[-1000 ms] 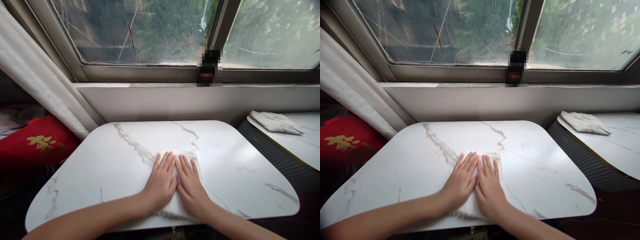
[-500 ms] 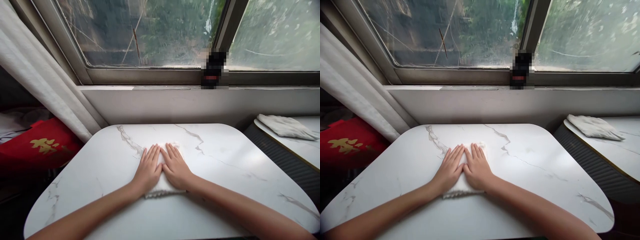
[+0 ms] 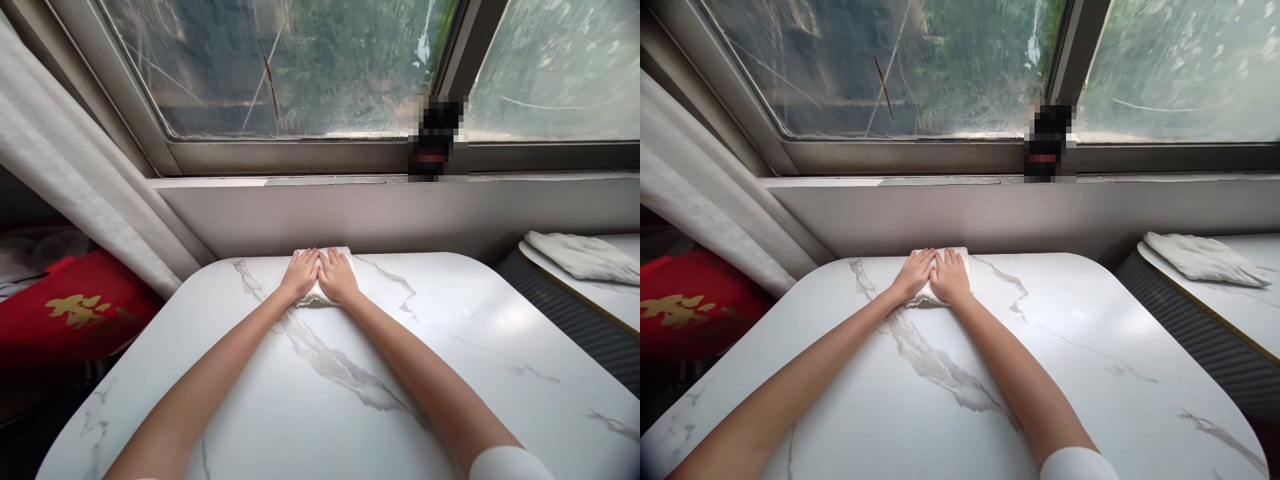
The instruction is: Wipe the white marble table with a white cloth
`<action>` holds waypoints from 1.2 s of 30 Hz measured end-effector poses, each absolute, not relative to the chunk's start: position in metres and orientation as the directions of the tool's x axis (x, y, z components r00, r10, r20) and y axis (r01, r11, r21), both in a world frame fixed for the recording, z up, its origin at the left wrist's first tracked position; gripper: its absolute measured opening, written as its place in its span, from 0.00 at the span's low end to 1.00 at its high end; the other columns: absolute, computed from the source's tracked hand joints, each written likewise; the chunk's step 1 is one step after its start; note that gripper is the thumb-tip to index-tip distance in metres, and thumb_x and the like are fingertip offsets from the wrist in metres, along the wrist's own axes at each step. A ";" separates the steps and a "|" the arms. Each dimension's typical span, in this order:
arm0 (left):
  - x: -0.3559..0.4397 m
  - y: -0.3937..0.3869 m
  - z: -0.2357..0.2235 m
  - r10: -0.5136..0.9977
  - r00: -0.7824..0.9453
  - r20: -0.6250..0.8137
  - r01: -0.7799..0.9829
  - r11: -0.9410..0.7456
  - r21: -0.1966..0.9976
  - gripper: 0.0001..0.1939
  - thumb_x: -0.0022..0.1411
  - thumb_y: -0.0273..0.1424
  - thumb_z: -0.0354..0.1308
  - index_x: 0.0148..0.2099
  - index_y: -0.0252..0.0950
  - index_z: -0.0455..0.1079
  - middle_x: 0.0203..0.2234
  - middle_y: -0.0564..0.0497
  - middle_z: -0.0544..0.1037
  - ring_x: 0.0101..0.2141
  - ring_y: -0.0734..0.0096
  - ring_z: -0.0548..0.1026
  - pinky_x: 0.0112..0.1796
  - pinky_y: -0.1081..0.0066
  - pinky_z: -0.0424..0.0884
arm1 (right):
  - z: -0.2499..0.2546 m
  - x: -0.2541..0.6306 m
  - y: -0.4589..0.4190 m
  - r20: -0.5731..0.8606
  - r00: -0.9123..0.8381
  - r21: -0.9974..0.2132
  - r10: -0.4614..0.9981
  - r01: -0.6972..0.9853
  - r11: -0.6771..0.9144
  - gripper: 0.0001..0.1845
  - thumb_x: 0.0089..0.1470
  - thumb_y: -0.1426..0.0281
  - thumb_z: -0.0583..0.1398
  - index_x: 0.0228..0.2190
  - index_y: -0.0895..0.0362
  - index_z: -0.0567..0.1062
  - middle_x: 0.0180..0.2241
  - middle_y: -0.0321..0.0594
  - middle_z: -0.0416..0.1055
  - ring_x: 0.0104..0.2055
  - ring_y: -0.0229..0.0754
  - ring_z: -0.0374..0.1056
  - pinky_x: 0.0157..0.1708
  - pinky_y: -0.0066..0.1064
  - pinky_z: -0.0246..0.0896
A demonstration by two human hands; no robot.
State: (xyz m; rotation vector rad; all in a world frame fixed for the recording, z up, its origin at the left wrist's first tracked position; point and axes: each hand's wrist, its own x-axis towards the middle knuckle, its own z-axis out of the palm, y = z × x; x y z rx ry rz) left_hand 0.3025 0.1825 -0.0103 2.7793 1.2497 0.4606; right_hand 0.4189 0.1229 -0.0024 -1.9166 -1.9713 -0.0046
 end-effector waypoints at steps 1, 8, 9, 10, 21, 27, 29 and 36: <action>0.302 0.183 -0.010 0.737 0.632 0.242 0.720 -0.673 0.170 0.25 0.66 0.29 0.36 0.63 0.27 0.54 0.61 0.43 0.57 0.61 0.66 0.52 0.60 0.60 0.42 | -0.002 0.419 0.123 0.277 0.010 -0.262 0.961 0.963 0.066 0.28 0.59 0.70 0.45 0.59 0.68 0.57 0.62 0.57 0.50 0.65 0.49 0.43 0.61 0.41 0.34; 0.288 0.153 -0.008 0.710 0.668 0.222 0.704 -0.700 0.120 0.25 0.66 0.29 0.37 0.63 0.28 0.53 0.62 0.43 0.55 0.62 0.65 0.50 0.60 0.58 0.42 | 0.000 0.410 0.092 0.217 -0.016 -0.312 0.976 0.946 0.085 0.29 0.60 0.70 0.45 0.60 0.69 0.54 0.63 0.56 0.46 0.66 0.47 0.38 0.62 0.41 0.31; 0.282 0.143 -0.008 0.699 0.681 0.219 0.693 -0.711 0.117 0.26 0.66 0.29 0.37 0.64 0.28 0.52 0.62 0.43 0.54 0.62 0.65 0.50 0.60 0.57 0.42 | 0.001 0.406 0.081 0.207 -0.016 -0.332 0.978 0.939 0.085 0.29 0.60 0.70 0.45 0.60 0.69 0.54 0.63 0.56 0.45 0.66 0.47 0.37 0.62 0.41 0.31; 0.276 0.132 -0.008 0.684 0.696 0.217 0.678 -0.726 0.113 0.26 0.66 0.30 0.36 0.64 0.27 0.51 0.62 0.42 0.54 0.62 0.65 0.49 0.60 0.57 0.42 | 0.002 0.402 0.069 0.195 -0.016 -0.356 0.981 0.930 0.086 0.29 0.60 0.69 0.45 0.60 0.69 0.53 0.64 0.56 0.44 0.66 0.47 0.36 0.63 0.42 0.31; 0.165 -0.013 -0.004 0.535 0.800 0.272 0.536 -0.841 0.076 0.31 0.67 0.31 0.41 0.68 0.41 0.35 0.62 0.50 0.54 0.61 0.62 0.54 0.59 0.55 0.50 | 0.019 0.335 -0.081 -0.113 -0.288 -0.802 0.951 0.591 0.084 0.48 0.45 0.73 0.54 0.63 0.62 0.38 0.65 0.40 0.22 0.65 0.46 0.15 0.62 0.50 0.17; 0.134 -0.025 -0.008 0.556 0.769 0.314 0.570 -0.820 0.055 0.33 0.65 0.32 0.43 0.68 0.44 0.33 0.60 0.53 0.59 0.59 0.62 0.58 0.58 0.57 0.56 | 0.021 0.319 -0.076 -0.129 -0.423 -0.838 0.897 0.531 0.130 0.50 0.47 0.69 0.57 0.63 0.65 0.34 0.64 0.47 0.19 0.64 0.49 0.13 0.62 0.50 0.17; 0.129 -0.010 -0.011 0.569 0.761 0.312 0.584 -0.810 0.051 0.33 0.66 0.33 0.42 0.68 0.44 0.32 0.61 0.52 0.57 0.59 0.61 0.58 0.58 0.55 0.55 | 0.027 0.319 -0.059 -0.145 -0.423 -0.843 0.895 0.525 0.112 0.45 0.52 0.68 0.54 0.63 0.65 0.34 0.64 0.48 0.17 0.63 0.48 0.11 0.62 0.50 0.19; 0.126 0.088 -0.020 0.654 0.695 0.299 0.663 -0.743 0.086 0.27 0.68 0.36 0.35 0.67 0.40 0.43 0.62 0.48 0.56 0.61 0.61 0.55 0.58 0.54 0.50 | 0.014 0.303 0.040 0.100 -0.296 -0.592 0.950 0.750 0.296 0.33 0.61 0.64 0.44 0.62 0.72 0.46 0.64 0.57 0.32 0.66 0.52 0.25 0.63 0.49 0.31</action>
